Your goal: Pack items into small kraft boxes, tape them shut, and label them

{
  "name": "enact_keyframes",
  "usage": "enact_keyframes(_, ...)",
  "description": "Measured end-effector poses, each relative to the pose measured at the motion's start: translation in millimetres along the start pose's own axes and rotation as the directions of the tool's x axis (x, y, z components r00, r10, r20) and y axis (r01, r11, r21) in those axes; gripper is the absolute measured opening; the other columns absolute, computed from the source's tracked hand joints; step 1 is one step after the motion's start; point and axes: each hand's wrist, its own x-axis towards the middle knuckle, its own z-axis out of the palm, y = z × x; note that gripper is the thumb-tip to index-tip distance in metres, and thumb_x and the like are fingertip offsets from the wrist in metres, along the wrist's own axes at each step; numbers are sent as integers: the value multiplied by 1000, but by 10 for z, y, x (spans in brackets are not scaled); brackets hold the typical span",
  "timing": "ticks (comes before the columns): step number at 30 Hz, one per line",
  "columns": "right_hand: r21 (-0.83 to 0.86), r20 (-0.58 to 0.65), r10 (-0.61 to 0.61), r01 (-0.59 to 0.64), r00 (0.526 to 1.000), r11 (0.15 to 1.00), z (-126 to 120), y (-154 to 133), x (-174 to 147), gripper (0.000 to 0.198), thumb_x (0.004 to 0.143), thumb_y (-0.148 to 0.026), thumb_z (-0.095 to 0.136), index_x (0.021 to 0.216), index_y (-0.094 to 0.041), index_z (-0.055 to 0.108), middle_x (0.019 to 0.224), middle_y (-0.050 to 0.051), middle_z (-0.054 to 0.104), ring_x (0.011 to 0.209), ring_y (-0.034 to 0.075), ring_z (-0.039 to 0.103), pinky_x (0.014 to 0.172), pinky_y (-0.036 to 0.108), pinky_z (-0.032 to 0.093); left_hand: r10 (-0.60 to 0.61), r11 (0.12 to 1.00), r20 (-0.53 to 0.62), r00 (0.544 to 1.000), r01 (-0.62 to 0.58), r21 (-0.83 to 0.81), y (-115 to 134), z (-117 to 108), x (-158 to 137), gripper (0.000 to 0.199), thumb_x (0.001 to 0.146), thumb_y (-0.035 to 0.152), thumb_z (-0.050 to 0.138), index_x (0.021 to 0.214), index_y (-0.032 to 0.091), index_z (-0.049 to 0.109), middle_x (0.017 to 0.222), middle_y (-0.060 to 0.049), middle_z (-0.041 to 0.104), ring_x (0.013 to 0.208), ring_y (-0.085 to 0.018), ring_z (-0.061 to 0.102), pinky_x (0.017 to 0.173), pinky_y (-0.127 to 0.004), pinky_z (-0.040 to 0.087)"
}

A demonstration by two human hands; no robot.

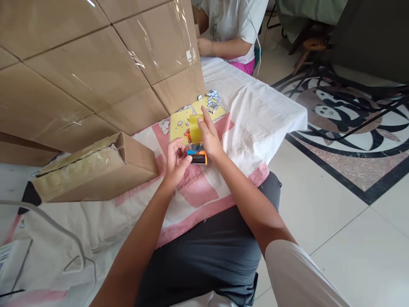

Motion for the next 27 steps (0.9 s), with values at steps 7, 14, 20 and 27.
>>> enact_keyframes(7,86,-109,61,-52,992,995,-39,87,-4,89,91,-87,36,163,-35,33,170,-3,36,165,28,16,135,53,16,224,950,48,973,-229,211,60,-27,-30,15,97,34,65,101,23,74,98,-4,46,90,-17,56,82,-34,52)
enact_keyframes(14,2,-83,73,-73,994,997,-69,64,-13,82,96,-80,37,163,-33,33,176,-4,24,166,22,7,136,49,8,217,951,105,970,-235,202,29,13,5,15,101,27,60,91,20,68,91,-3,54,85,-16,59,78,-30,52)
enact_keyframes(20,-44,-104,18,-23,994,999,-57,123,-10,81,97,-81,30,164,-35,32,175,-4,26,166,21,11,136,47,5,353,838,87,931,-357,412,100,30,-76,15,103,24,56,94,19,67,90,-5,60,84,-17,60,77,-29,50)
enact_keyframes(27,-21,-148,-16,13,989,1000,-72,193,-3,80,95,-84,29,160,-38,39,172,-3,34,164,21,20,136,49,9,528,699,35,849,-458,550,194,-37,-154,9,96,26,69,103,21,69,86,-3,63,77,-16,59,73,-29,47)
